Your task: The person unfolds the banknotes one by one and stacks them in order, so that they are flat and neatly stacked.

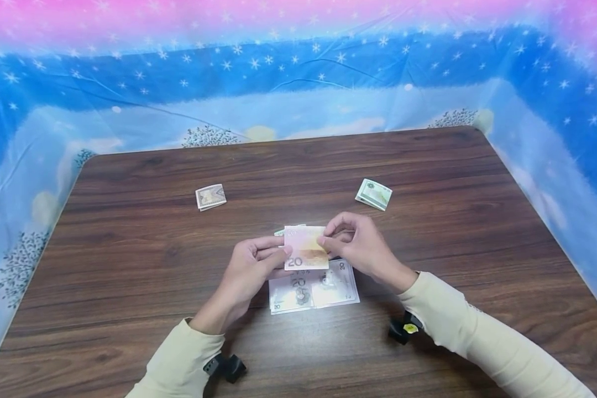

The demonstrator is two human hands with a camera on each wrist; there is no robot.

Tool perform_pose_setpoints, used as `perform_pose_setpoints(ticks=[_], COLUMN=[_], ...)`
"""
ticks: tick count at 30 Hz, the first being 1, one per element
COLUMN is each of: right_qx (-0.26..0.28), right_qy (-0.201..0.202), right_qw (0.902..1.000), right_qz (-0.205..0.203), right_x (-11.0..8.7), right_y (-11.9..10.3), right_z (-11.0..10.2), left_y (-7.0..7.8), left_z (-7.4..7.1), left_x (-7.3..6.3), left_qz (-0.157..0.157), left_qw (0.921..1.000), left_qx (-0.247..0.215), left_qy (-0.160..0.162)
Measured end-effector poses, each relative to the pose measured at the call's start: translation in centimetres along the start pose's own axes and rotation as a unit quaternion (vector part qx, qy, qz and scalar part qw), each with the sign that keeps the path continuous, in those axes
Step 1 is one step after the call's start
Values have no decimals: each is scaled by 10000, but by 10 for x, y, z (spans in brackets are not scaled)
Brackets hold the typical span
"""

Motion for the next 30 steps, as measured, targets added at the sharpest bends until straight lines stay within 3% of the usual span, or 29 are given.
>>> perform_pose_setpoints(ticks=[4,9,16,21,30], right_qx=[-307,261,854,798,552], right_qy=[-343,-1174,-1532,-1507,-716], right_qw=[9988,9922,9844,9849,9933], right_qz=[159,327,128,292,720], right_x=[-6,-14,-18,-20,-21], right_y=[-2,-6,-13,-16,-14], right_z=[5,13,19,14,-5], left_y=[-1,-2,-2,1,15], left_z=[1,1,1,0,-4], left_x=[-2,-2,-2,-4,-16], left_qz=[-38,-8,115,195,598], left_qw=[9993,9980,9983,9987,9976], left_qx=[45,352,206,261,347], left_qy=[-365,-531,-541,-396,52])
Point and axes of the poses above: each hand's wrist, its own x-axis towards the middle knuckle, its own z-axis out of the palm, y = z × x, the point moved 1 cm from there along x, towards the middle knuckle, and after that the axes turned 15 degrees about -x, right-handed, at the moved point
